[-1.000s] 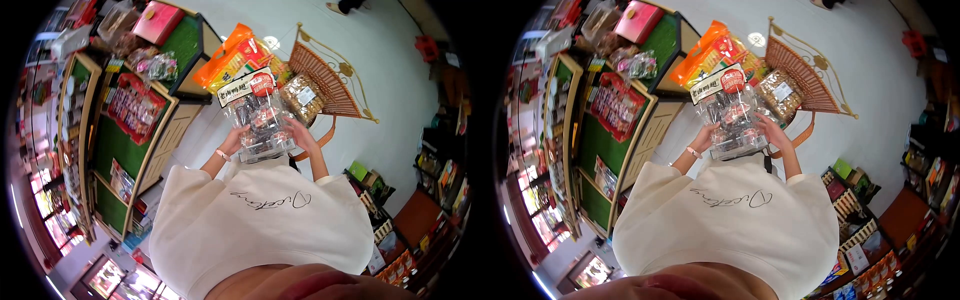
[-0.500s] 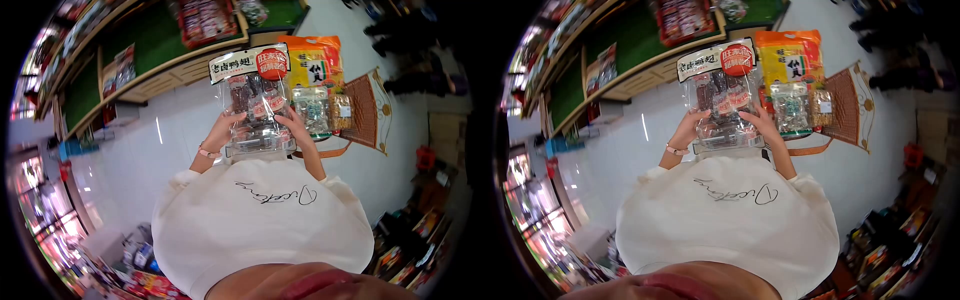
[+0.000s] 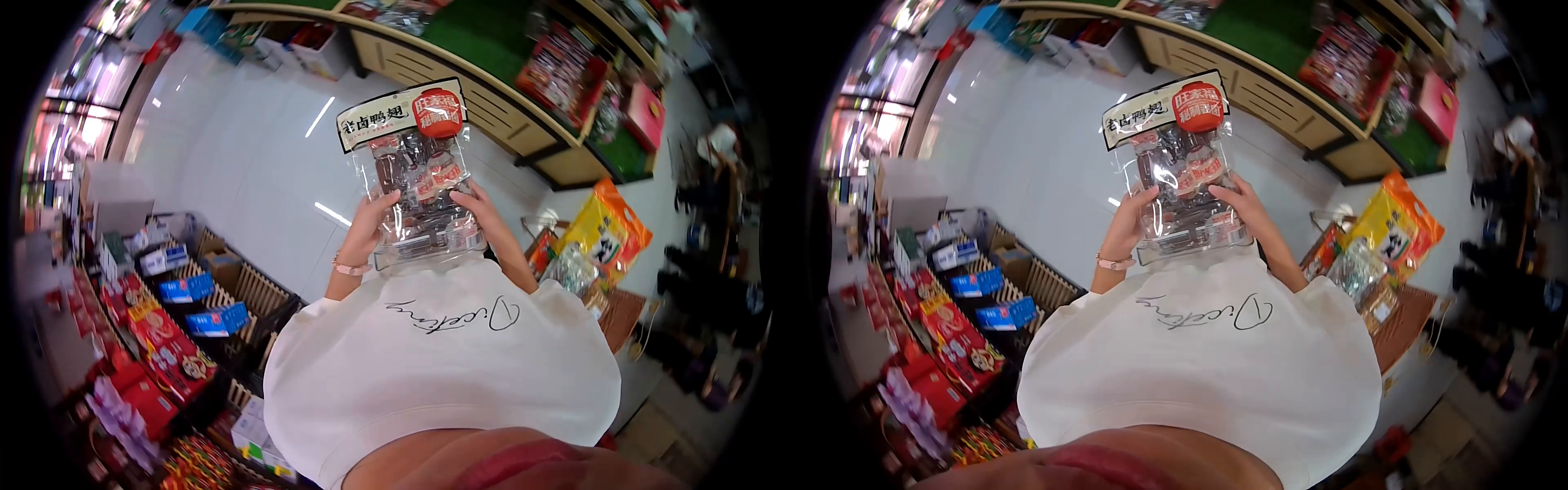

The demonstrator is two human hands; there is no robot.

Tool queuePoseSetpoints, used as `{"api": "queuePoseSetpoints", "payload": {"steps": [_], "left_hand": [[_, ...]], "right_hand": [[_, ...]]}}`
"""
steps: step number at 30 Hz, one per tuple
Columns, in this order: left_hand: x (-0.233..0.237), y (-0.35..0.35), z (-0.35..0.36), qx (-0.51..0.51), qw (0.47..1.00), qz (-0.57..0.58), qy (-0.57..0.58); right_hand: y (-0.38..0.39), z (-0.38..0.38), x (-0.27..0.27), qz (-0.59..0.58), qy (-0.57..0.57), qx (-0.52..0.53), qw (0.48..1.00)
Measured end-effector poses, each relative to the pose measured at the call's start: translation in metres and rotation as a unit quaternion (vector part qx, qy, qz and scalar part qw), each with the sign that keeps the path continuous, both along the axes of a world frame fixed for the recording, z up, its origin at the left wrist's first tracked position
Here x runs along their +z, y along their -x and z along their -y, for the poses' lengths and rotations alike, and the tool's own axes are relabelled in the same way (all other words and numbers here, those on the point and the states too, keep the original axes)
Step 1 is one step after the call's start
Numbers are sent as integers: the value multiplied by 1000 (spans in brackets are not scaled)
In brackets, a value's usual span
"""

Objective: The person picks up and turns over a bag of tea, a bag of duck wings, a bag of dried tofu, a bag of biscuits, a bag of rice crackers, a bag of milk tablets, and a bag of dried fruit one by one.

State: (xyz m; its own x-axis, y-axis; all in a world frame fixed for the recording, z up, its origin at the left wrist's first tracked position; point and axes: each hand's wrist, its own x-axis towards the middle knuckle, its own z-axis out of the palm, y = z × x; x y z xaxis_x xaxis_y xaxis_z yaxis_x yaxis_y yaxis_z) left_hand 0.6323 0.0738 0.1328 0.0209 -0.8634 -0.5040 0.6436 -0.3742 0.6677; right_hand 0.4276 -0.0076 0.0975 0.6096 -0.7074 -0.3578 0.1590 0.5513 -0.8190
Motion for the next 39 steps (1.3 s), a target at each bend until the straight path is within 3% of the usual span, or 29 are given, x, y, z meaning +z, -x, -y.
{"api": "queuePoseSetpoints", "payload": {"steps": [9,14,18,19,22,23,26,29,33,39], "left_hand": [[-32,-118,27,172,985,9,-26],[-6,-201,57,241,968,21,-72],[7,-269,94,264,963,51,-35],[8,-275,107,294,953,62,-24],[4,-313,111,263,963,55,34],[10,-311,115,325,938,109,39],[-12,-330,112,377,907,187,-10],[-43,-373,86,372,919,131,15],[-29,-432,85,388,916,95,-18],[-8,-576,133,363,912,189,10]], "right_hand": [[-155,89,-21,-24,-47,150,987],[-260,142,-2,-5,-68,237,969],[-348,198,-3,7,-15,269,963],[-361,211,0,3,-20,270,963],[-402,231,15,22,-60,290,955],[-417,238,11,44,-65,300,951],[-453,243,6,49,-60,314,946],[-497,231,2,10,-32,333,942],[-561,230,1,-10,-18,382,924],[-702,264,15,39,-37,350,935]]}}
